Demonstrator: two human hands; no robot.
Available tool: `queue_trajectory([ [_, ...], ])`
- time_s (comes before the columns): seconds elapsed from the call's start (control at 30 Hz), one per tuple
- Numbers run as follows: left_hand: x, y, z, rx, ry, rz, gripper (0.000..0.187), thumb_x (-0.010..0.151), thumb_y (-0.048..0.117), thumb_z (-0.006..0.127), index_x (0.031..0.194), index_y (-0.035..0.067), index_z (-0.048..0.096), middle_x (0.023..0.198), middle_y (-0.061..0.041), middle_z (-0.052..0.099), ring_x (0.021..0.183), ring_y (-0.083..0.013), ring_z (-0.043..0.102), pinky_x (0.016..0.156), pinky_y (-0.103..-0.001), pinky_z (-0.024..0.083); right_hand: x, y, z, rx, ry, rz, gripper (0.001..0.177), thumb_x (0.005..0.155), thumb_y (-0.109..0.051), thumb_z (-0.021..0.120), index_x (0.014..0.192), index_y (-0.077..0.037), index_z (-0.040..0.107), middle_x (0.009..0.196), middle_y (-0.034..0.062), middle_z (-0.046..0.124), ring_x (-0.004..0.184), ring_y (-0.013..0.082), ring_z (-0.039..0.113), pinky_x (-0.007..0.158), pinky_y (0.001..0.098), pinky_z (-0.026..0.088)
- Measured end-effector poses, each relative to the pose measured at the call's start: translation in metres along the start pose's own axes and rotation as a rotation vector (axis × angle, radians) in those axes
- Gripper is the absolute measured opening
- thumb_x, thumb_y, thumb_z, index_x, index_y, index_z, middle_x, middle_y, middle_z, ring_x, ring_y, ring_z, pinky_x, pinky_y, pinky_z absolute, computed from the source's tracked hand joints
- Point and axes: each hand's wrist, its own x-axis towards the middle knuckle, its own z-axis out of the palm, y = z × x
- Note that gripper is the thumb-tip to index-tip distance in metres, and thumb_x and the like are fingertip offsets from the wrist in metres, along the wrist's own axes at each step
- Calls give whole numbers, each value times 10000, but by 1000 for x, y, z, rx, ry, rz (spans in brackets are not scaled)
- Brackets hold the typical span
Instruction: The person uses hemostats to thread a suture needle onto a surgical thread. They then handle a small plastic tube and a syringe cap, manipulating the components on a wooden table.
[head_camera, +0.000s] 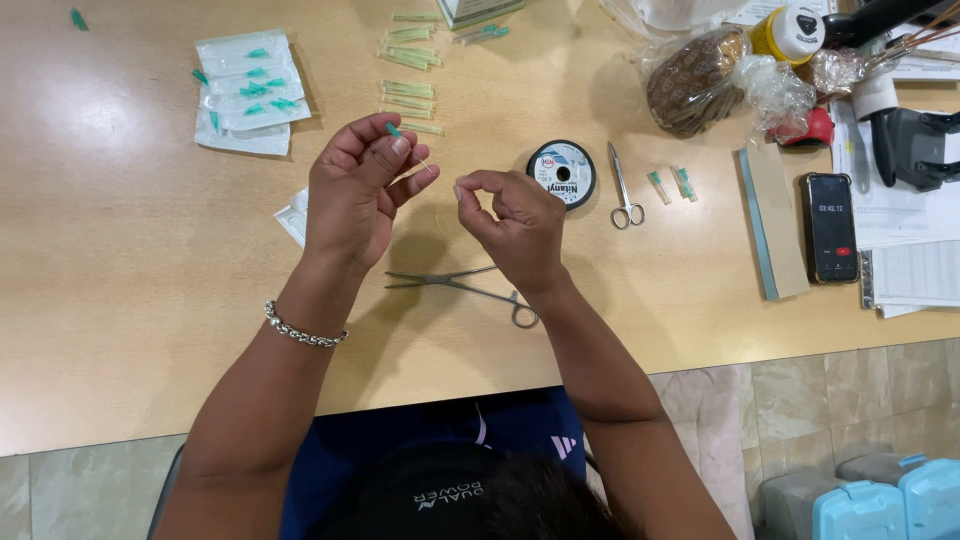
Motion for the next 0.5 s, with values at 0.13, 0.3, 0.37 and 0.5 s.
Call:
queue_trajectory([
  [0.13,-1,-3,1,-2,1,24,249,943,6,724,1177,25,642,975,-107,735,910,-240,781,848,-475,718,-1,0,3,-11,14,-61,156,792,52,842,899,-50,790,492,1,314,447,112,392,498,274,429],
  [0.3,-7,-2,8,11,-22,69,229,953,-6,712,1169,19,638,961,-108,726,914,-247,777,853,-491,715,-3,3,6,-19,33,-85,132,797,34,838,883,-44,776,499,4,337,453,126,406,502,272,444],
  [0.37,-9,-2,10,14,-26,73,225,955,-9,708,1167,19,638,960,-109,722,916,-248,776,853,-490,715,-3,1,6,-15,36,-71,124,804,18,841,884,-47,772,508,4,338,461,125,404,507,274,448],
  [0.5,-11,-4,13,22,-32,100,227,961,-17,699,1175,13,630,973,-118,716,926,-247,775,849,-483,717,-2,-3,4,-12,47,-63,108,810,10,845,871,-36,768,500,10,341,452,132,403,495,280,430],
])
